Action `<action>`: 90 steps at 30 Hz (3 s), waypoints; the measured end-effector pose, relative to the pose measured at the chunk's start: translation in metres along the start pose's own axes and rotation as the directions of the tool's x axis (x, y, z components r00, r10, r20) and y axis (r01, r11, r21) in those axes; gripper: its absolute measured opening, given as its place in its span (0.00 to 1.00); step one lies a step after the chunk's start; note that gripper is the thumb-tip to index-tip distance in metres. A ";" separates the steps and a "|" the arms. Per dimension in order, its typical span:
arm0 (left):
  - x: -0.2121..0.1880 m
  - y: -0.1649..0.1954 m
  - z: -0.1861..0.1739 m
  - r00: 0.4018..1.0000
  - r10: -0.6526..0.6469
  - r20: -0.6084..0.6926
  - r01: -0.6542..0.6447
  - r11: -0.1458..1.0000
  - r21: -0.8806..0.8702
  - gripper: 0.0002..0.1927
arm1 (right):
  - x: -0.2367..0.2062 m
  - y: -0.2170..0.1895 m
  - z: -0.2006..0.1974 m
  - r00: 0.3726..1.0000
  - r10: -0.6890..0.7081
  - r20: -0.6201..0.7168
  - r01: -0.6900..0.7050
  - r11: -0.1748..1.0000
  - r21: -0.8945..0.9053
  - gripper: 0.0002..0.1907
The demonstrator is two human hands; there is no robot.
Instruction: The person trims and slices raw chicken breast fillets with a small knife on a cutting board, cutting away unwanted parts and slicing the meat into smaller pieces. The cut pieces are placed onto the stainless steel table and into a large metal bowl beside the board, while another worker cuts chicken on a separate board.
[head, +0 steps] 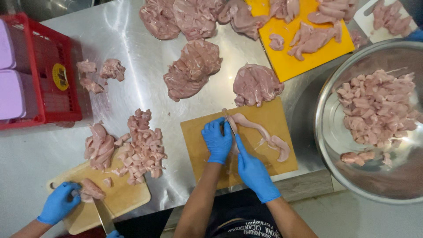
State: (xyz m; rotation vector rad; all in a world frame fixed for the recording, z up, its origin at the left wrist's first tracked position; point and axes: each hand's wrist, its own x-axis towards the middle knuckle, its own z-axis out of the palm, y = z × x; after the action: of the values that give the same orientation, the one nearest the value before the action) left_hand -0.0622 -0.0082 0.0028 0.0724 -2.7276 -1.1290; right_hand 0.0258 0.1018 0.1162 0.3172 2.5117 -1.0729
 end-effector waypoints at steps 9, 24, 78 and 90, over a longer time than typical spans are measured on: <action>-0.007 -0.006 0.002 0.995 0.092 -0.035 -0.091 0.995 0.037 0.13 | -0.001 0.000 0.000 1.000 -0.010 0.000 0.010 1.000 -0.007 0.34; -0.019 -0.012 -0.015 0.985 0.163 0.050 -0.167 0.980 0.111 0.07 | 0.054 -0.001 0.011 0.991 -0.126 0.036 0.127 0.992 -0.029 0.34; -0.025 -0.024 0.000 0.990 0.136 0.049 -0.142 0.975 0.171 0.13 | -0.107 0.055 0.027 0.999 0.010 0.052 0.003 0.972 -0.233 0.36; 0.000 -0.001 -0.039 0.930 0.144 0.338 -0.198 0.971 0.131 0.20 | -0.123 0.076 -0.033 0.962 0.262 0.077 -0.251 0.959 -0.128 0.34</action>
State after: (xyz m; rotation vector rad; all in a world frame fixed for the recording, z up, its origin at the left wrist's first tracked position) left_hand -0.0547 -0.0359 0.0296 -0.3575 -3.0369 -0.9390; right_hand 0.1548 0.1713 0.1422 0.5299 2.3589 -0.8156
